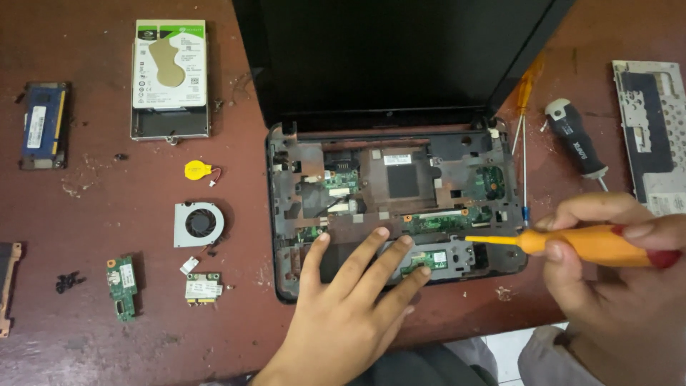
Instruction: The person uses a screwdriver to remove screws from a hard drive caddy and then unscrews components from the laptop's motherboard. They place the hard drive and other parts on the table.
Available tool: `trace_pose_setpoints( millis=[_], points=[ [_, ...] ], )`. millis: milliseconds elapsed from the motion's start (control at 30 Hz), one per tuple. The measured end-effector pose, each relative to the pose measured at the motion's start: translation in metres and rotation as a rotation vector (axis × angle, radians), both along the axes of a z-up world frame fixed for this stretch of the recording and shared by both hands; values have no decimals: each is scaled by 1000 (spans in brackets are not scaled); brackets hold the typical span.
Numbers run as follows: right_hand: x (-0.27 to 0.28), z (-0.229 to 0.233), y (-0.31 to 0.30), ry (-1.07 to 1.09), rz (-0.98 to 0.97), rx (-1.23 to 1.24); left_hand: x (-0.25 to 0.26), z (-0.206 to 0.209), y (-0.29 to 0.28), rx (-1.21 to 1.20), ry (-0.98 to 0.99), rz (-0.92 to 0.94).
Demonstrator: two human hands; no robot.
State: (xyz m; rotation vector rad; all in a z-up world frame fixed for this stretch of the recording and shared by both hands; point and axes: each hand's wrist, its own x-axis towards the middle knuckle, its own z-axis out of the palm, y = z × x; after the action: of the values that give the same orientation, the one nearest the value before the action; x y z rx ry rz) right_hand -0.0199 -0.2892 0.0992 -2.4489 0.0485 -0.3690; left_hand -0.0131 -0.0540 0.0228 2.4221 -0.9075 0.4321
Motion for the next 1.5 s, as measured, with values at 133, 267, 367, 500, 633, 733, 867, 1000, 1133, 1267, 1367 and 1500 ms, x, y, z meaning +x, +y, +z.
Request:
trace_pose_setpoints(
  millis=[133,267,367,500,633,733,867,1000,1133,1267,1367,1500],
  points=[
    [0,-1,-6,-19,23,-121,0,-1,0,-11,4,1],
    [1,-3,-8,-70,83,-163,0,-1,0,-6,-9,5],
    [2,-4,-7,-64,40,37,0,0,0,-6,-16,8],
    [1,-3,-8,-34,53,16,0,-1,0,-7,-10,6],
    [3,-5,-9,-39,48,22,0,0,0,-10,-1,5],
    [-1,-12,-13,-52,8,-64,0,-1,0,-8,-6,8],
    [0,6,-8,47,30,-186,1,1,0,0,1,3],
    [4,16,-12,24,327,-55,0,2,0,8,9,-7],
    [18,26,-19,94,461,-66,0,0,1,-2,-1,-4],
    [28,34,-14,123,513,4,0,2,1,-1,-4,-1],
    [37,34,-14,125,492,6,0,2,0,-6,-26,7],
    [39,31,-12,196,555,153,-1,2,1,-1,-16,12]
  ],
)
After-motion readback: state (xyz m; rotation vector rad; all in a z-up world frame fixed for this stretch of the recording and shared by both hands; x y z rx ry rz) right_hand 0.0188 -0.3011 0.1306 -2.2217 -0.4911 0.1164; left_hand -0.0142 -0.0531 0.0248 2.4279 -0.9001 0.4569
